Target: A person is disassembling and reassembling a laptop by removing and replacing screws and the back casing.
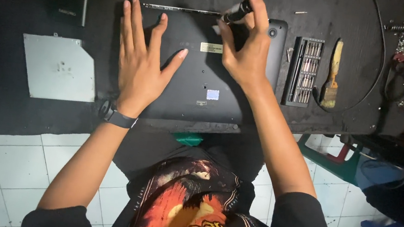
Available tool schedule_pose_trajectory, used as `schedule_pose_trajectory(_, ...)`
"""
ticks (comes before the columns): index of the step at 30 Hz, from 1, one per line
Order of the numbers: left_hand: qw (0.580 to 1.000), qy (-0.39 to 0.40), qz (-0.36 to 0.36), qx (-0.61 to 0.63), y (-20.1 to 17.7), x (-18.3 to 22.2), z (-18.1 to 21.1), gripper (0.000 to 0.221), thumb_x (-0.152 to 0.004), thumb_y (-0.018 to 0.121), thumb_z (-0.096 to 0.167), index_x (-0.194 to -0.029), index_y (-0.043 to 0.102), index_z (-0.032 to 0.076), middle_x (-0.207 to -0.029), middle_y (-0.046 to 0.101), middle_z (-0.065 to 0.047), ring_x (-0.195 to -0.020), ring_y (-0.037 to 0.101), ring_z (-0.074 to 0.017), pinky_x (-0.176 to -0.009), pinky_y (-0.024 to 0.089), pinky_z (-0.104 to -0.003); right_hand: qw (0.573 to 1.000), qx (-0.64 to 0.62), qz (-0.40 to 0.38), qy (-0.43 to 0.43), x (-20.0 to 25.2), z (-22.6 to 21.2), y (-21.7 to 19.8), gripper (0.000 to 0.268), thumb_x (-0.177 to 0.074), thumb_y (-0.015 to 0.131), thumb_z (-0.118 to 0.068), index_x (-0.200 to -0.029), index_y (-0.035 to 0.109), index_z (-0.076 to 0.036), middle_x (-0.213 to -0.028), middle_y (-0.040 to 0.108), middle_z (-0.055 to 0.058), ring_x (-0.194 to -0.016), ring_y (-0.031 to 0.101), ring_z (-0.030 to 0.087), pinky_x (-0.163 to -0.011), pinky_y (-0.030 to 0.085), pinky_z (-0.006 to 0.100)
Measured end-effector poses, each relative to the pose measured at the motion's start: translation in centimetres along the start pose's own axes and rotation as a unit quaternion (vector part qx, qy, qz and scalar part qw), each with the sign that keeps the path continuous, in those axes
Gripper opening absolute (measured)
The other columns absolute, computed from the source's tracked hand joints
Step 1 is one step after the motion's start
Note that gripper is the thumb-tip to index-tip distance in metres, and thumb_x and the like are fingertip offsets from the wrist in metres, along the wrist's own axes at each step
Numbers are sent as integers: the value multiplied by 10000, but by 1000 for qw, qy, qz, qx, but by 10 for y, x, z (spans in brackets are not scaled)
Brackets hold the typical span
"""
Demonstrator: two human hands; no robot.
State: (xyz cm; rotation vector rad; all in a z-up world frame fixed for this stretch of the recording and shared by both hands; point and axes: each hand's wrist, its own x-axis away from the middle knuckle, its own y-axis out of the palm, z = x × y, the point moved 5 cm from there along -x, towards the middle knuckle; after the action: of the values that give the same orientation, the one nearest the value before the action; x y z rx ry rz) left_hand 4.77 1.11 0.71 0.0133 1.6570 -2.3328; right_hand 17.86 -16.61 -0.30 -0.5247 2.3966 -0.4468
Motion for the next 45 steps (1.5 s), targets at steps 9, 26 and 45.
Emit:
schedule_pose_trajectory(9, 1000, 5, 8, -8, 5, 3, -4, 643, -1188, 666, 516, -1628, 401, 129, -1671, 79, -262, -1580, 86, -439, -1328, 296, -605, 1000, 11, 5, 11, 11, 18, 4, 854, -1070, 846, 35, -1611, 235, -217, -1226, 570, 87, -880, 730, 197, -851, 592, 302)
schedule_pose_trajectory(26, 1000, 8, 11, -14, 4, 3, -3, 641, -1191, 674, 517, -1619, 423, 111, -1657, 90, -276, -1567, 77, -435, -1323, 288, -612, 997, -74, -9, -18, 83, -59, -7, 804, -1018, 682, 103, -1557, 138, -142, -1066, 708, 211, -947, 737, 320, -990, 530, 414)
schedule_pose_trajectory(45, 999, 25, 20, -1, -1, 3, 2, 592, -1209, 667, 471, -1588, 477, 58, -1658, 102, -271, -1567, 98, -440, -1306, 330, -616, 985, 104, -98, -95, 82, -77, -5, 878, -1041, 630, 74, -1649, 138, -326, -1149, 629, 130, -978, 618, 281, -868, 525, 395)
